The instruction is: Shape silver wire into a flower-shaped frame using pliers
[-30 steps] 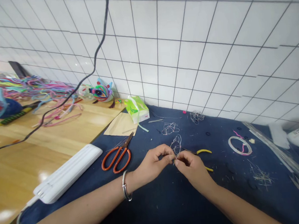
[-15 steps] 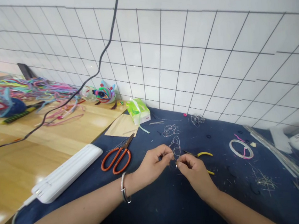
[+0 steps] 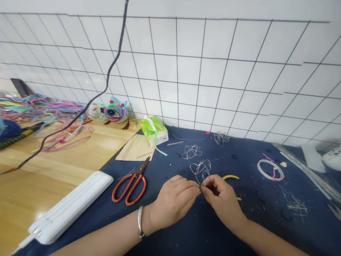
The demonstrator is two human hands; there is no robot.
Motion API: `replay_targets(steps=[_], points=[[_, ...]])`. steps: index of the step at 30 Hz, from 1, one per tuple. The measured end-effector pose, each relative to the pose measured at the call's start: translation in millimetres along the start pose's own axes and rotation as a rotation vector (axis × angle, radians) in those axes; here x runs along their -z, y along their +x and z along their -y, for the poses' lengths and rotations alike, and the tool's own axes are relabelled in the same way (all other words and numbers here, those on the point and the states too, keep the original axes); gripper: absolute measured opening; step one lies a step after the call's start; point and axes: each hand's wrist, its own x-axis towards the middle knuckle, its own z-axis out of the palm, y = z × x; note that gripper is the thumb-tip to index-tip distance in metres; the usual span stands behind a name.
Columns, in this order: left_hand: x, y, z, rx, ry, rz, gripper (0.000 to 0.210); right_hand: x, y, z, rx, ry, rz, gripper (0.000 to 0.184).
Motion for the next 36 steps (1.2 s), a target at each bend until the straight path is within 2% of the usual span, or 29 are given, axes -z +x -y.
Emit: replay_targets(steps=[9,14,17,19,21,25,27,31,33,36], points=[[5.5,0.9,2.0,-0.202,0.152,0.002,0.020,2.9,1.5,2.4,0.032,-0.028,-0.003,0.005],[6.0,1.1,0.2,-0.226,0.154,0.004,0.018,3.1,-1.7,2.0,0.050,-0.049,0.003,0.003],[3.1,0.3,-1.9,-0.190,0.113,0.001,0.019,3.2,-2.6,2.5,0.057,-0.037,0.010,0.002],[0.5,0.5,-3.4,-0.112,0.045,0.002,0.019,2.9,-1.7,1.4,0.046,0.005,0.041,0.004],[-2.0,2.1,-4.4,0.034,-0.069,0.007,0.016,2.1,-0.1,-1.2,0.015,0.073,0.101,0.005],[-5.6,7.3,0.0,0.540,-0.460,0.027,0.012,0.2,2.1,-10.5,-0.075,0.180,0.184,0.010],[-7.2,8.5,6.1,0.735,-0.684,0.033,0.014,-0.5,2.6,-16.6,-0.095,0.203,0.179,0.013],[-13.2,5.4,21.4,0.846,-0.946,-0.010,0.015,-0.2,5.0,-27.4,-0.058,0.142,0.036,0.016],[-18.5,2.3,27.3,0.849,-0.956,0.024,0.015,0.6,6.6,-29.4,-0.026,0.107,-0.032,0.018],[-26.8,-1.5,30.4,0.838,-0.905,0.081,0.018,1.2,7.9,-28.4,0.013,0.091,-0.070,0.023]])
